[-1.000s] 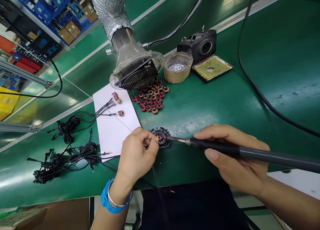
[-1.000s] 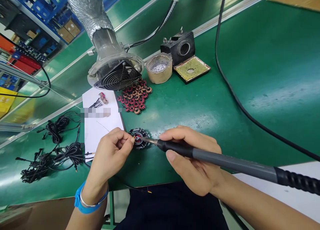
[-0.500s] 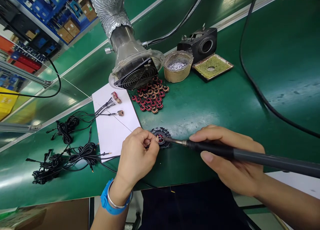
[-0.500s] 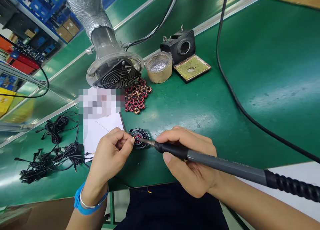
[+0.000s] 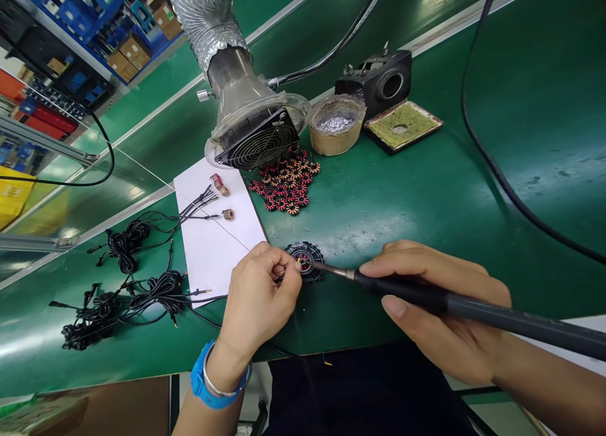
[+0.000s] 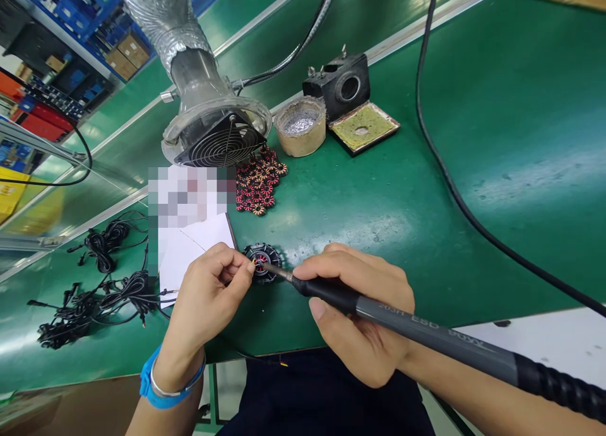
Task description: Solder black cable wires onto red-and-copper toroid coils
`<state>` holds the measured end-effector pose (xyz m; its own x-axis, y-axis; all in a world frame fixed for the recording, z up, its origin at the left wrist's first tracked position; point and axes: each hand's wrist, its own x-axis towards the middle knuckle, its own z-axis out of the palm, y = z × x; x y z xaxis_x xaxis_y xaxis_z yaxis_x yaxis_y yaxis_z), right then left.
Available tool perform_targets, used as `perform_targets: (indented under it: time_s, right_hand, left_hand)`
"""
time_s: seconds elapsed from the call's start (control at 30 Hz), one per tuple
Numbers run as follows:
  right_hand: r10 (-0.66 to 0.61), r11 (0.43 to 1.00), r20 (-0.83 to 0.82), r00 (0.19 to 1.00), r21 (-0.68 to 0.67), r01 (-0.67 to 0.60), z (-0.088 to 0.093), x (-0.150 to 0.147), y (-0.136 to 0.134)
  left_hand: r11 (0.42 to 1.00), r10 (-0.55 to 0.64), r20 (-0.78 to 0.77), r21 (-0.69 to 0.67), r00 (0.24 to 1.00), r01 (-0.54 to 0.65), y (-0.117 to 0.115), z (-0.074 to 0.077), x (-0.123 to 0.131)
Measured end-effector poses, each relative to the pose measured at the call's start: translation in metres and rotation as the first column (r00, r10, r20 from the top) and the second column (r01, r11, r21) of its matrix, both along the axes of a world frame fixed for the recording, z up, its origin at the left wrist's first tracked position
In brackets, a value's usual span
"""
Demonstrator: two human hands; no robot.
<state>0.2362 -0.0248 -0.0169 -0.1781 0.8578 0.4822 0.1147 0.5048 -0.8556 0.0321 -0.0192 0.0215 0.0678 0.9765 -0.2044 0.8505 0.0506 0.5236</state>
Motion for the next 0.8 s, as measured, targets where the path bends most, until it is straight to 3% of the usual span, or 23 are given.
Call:
perform_targets:
  time_s: [0.8]
  right_hand:
    - [0.021,1.0,-0.011,1.0,0.01,-0.021,0.0002,-0.0014,0.0008]
  left_hand:
    - [1.0,-0.017,-0.014,0.0,1.0,0.017,0.0001,0.0017,0.0002]
